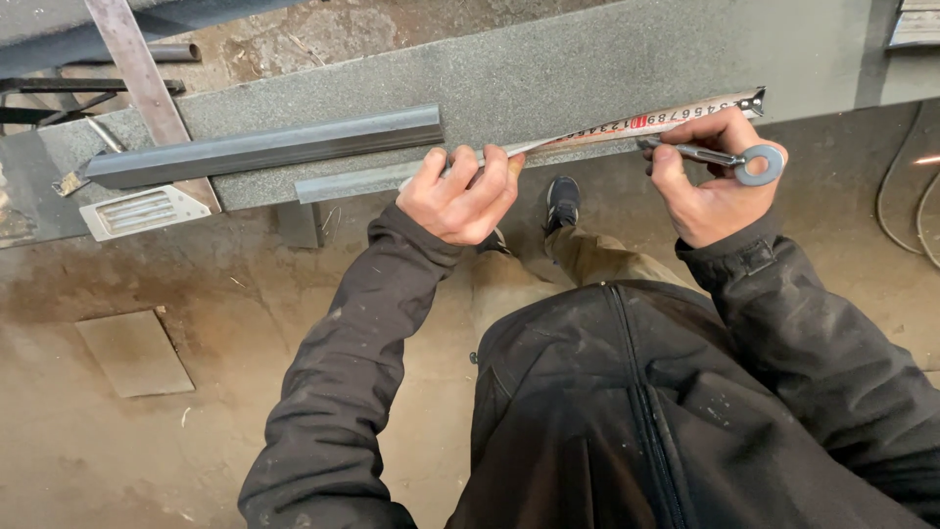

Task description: Measuring, marking, and preparing metal profiles for processing in a workshop.

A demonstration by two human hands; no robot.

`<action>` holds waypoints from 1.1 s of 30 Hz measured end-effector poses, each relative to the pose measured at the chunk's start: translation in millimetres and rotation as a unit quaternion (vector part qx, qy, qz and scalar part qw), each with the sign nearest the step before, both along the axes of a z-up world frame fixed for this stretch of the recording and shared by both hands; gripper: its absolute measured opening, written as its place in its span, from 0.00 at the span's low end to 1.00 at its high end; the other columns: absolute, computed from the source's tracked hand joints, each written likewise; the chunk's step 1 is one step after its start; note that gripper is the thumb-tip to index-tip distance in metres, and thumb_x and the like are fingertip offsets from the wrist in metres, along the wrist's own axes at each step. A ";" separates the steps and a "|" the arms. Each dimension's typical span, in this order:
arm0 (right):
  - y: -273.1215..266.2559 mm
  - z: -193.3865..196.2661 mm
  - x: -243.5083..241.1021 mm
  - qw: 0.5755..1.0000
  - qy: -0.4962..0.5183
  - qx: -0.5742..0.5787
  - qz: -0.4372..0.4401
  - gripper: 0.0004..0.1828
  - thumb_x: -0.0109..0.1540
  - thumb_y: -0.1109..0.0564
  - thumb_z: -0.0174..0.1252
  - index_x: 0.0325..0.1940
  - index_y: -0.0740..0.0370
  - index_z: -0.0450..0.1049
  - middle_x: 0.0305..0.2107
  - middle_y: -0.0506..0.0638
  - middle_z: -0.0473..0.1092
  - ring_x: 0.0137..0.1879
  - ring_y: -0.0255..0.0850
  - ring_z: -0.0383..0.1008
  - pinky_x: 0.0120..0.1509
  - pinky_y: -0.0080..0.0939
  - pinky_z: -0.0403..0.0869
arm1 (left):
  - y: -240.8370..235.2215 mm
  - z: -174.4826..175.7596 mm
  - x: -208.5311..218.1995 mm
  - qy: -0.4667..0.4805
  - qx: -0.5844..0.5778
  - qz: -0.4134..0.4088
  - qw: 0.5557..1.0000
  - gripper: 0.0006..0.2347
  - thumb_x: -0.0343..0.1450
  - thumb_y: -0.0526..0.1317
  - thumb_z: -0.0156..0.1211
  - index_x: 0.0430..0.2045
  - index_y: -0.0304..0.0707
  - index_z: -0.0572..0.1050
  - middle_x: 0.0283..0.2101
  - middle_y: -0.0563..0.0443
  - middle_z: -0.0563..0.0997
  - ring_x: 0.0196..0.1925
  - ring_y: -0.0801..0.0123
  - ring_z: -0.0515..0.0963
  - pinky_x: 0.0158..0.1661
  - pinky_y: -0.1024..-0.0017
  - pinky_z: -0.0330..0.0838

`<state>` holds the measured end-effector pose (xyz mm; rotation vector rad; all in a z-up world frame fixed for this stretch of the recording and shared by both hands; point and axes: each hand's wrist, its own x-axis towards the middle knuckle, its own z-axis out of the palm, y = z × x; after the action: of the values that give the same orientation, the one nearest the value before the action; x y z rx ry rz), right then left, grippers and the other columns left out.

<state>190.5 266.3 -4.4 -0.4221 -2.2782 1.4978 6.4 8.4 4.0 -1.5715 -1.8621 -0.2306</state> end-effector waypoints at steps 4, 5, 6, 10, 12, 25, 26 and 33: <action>-0.5 -3.3 1.2 1.000 -0.008 0.001 -0.005 0.06 0.72 0.74 0.63 0.52 0.77 0.73 0.43 0.62 0.77 0.45 0.46 0.78 0.55 0.42 0.77 | -0.7 -0.1 0.1 -0.003 -0.002 -0.002 1.000 0.05 0.72 0.35 0.80 0.35 0.41 0.85 0.47 0.52 0.80 0.40 0.65 0.74 0.37 0.68 0.68; -0.8 -3.0 0.9 1.000 -0.008 -0.003 -0.008 0.06 0.72 0.74 0.62 0.52 0.77 0.72 0.43 0.61 0.77 0.45 0.46 0.78 0.54 0.42 0.77 | -0.8 -0.5 0.3 -0.004 -0.003 -0.001 1.000 0.05 0.72 0.35 0.80 0.35 0.42 0.85 0.47 0.52 0.80 0.40 0.65 0.74 0.38 0.68 0.68; -1.1 -2.6 0.6 1.000 -0.008 -0.007 -0.011 0.06 0.72 0.75 0.62 0.51 0.76 0.72 0.43 0.61 0.77 0.45 0.45 0.78 0.54 0.41 0.77 | -0.8 -0.7 0.5 -0.004 -0.005 0.001 1.000 0.05 0.72 0.35 0.80 0.36 0.42 0.86 0.47 0.52 0.80 0.40 0.65 0.74 0.38 0.68 0.68; -1.3 -3.9 1.4 1.000 -0.012 -0.012 -0.009 0.06 0.73 0.75 0.61 0.52 0.76 0.72 0.43 0.61 0.76 0.45 0.46 0.78 0.55 0.42 0.77 | -0.9 -0.2 0.2 -0.003 -0.004 -0.002 1.000 0.05 0.72 0.35 0.80 0.35 0.42 0.86 0.48 0.52 0.80 0.40 0.65 0.73 0.38 0.69 0.68; -0.6 -5.9 1.7 1.000 -0.014 0.002 -0.015 0.06 0.73 0.73 0.63 0.52 0.75 0.73 0.43 0.60 0.76 0.46 0.45 0.76 0.56 0.42 0.76 | -0.2 -0.1 -0.2 -0.002 0.000 -0.002 1.000 0.06 0.72 0.34 0.80 0.34 0.42 0.85 0.47 0.51 0.80 0.40 0.65 0.73 0.38 0.69 0.69; -1.0 -6.1 -0.8 1.000 -0.006 0.004 -0.013 0.06 0.73 0.74 0.63 0.51 0.76 0.73 0.42 0.60 0.75 0.44 0.46 0.75 0.55 0.43 0.77 | -0.5 1.7 -0.4 0.000 -0.009 0.001 1.000 0.05 0.74 0.35 0.79 0.34 0.43 0.85 0.47 0.53 0.81 0.40 0.66 0.73 0.39 0.70 0.69; -1.6 -5.0 -1.2 1.000 -0.003 -0.003 -0.011 0.06 0.73 0.74 0.62 0.51 0.76 0.72 0.43 0.61 0.76 0.45 0.47 0.77 0.56 0.44 0.78 | -0.2 1.7 -0.5 -0.001 -0.007 -0.001 1.000 0.05 0.73 0.35 0.79 0.34 0.42 0.85 0.47 0.52 0.81 0.40 0.66 0.73 0.39 0.70 0.69; -0.7 -4.0 -0.9 1.000 -0.008 -0.004 -0.007 0.06 0.72 0.74 0.63 0.51 0.77 0.72 0.43 0.61 0.76 0.45 0.47 0.77 0.56 0.44 0.78 | -0.7 0.7 -0.4 -0.001 -0.007 -0.001 1.000 0.05 0.73 0.35 0.80 0.35 0.42 0.85 0.47 0.52 0.81 0.40 0.66 0.74 0.39 0.69 0.70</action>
<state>189.6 265.6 -8.5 -0.4515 -2.2772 1.5032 6.0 7.7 4.7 -1.5836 -1.8679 -0.2198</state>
